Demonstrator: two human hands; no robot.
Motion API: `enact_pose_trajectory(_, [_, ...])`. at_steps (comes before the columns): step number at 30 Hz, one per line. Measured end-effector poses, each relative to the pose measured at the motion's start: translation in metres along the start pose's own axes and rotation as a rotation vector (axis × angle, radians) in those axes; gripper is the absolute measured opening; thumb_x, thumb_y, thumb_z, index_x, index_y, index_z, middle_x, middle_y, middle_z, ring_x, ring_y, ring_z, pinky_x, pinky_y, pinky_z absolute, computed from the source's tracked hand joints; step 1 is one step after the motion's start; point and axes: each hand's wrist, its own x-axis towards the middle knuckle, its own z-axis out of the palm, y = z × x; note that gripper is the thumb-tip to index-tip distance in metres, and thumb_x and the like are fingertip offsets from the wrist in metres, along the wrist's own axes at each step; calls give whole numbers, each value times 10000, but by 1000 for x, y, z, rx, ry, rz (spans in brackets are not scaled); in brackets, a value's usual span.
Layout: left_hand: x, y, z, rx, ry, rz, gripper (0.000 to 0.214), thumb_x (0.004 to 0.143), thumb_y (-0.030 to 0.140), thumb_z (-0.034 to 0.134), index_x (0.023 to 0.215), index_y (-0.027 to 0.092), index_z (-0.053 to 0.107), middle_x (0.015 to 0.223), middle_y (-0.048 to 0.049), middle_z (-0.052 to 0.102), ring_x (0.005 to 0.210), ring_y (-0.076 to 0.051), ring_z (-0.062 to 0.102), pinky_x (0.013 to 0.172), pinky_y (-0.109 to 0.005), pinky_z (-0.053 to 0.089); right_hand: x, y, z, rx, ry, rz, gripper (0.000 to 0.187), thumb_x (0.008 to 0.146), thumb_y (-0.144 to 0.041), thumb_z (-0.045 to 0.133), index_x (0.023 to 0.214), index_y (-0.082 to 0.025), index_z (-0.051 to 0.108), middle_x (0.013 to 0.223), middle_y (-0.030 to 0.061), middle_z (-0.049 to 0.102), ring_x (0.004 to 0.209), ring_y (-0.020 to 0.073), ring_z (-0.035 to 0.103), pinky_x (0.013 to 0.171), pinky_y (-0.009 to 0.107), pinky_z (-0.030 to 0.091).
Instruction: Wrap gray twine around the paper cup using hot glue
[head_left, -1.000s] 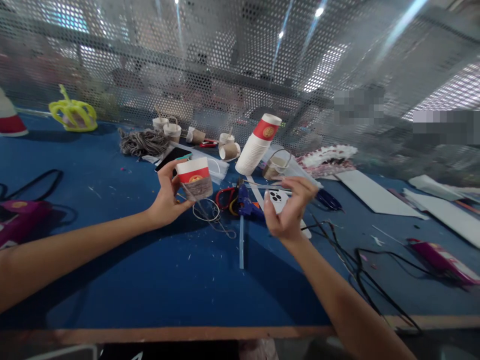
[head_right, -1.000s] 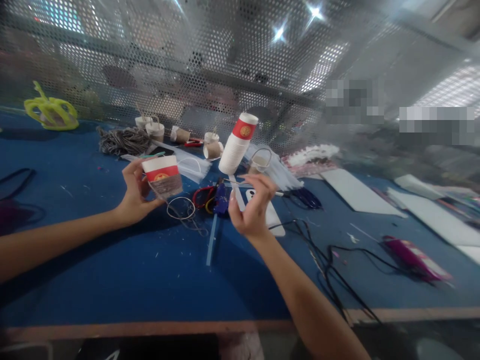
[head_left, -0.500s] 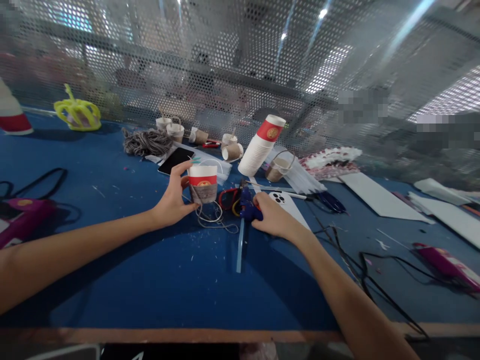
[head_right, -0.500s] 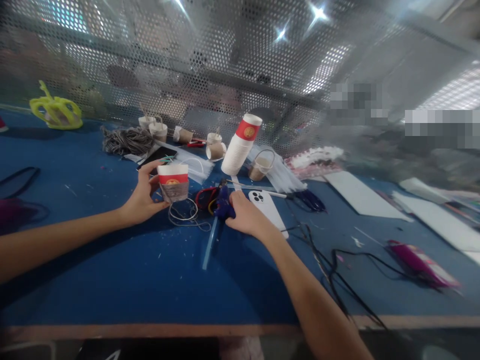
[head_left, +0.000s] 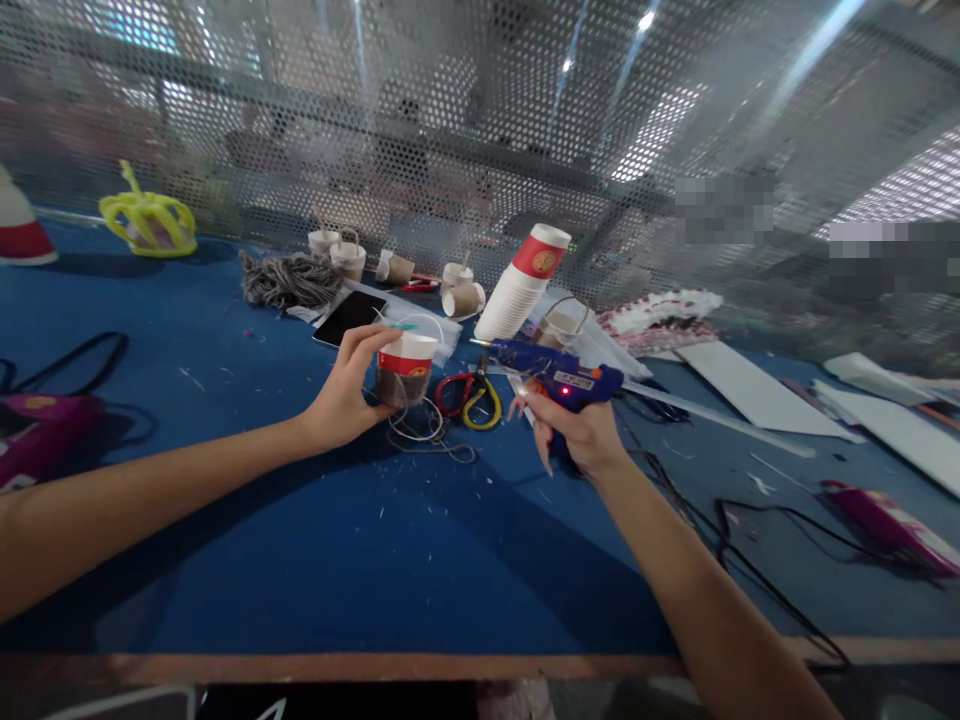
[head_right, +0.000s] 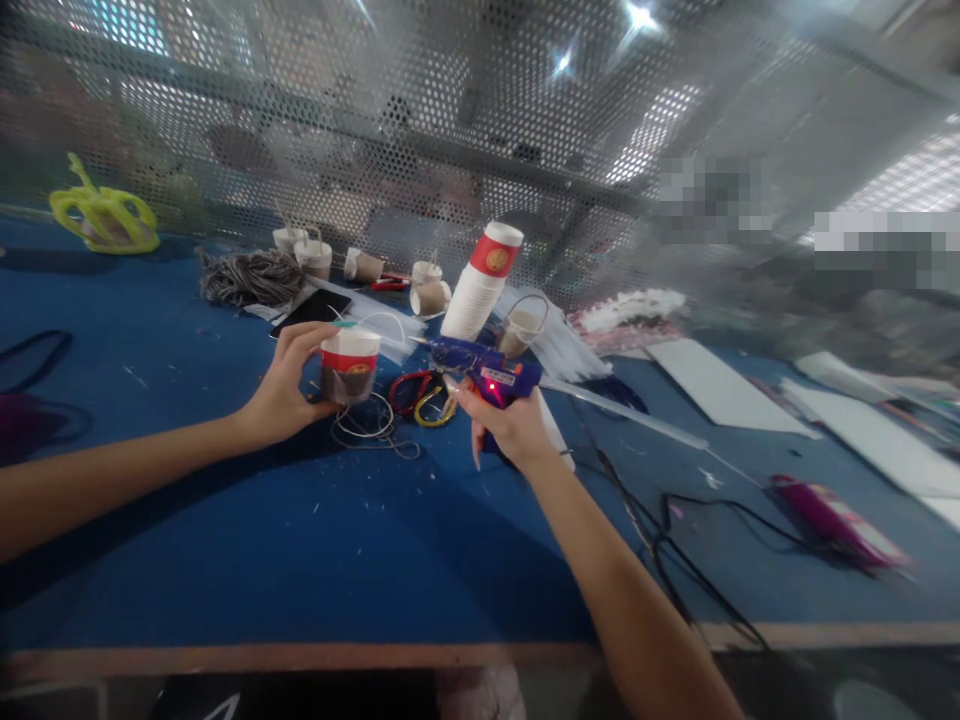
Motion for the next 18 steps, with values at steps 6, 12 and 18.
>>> enact_pose_trajectory(6, [1,3,-2,35,-55,44,816,670,81,763,1388,289,436,1312,-82,478,1257,-274,514,1071,-490,527,-12,2,20,-39,-224,15,316,770,-466,754,584,-229,657,361,-50,518,277,120,462,277,279,430])
enact_pose_trajectory(12, [1,3,-2,46,-89,104,835,671,69,743,1410,291,424,1323,-90,488,1269,-284,512,1071,-484,527,-16,9,24,-66,-263,-12,263,820,-394,715,609,-240,683,393,-52,520,295,115,448,318,293,451])
enact_pose_trajectory(18, [1,7,-4,72,-126,134,830,693,49,721,1423,283,403,1324,-95,498,1261,-272,527,1067,-459,529,-19,10,22,-208,-248,14,356,827,-388,676,515,-229,618,374,-40,502,334,121,494,396,286,488])
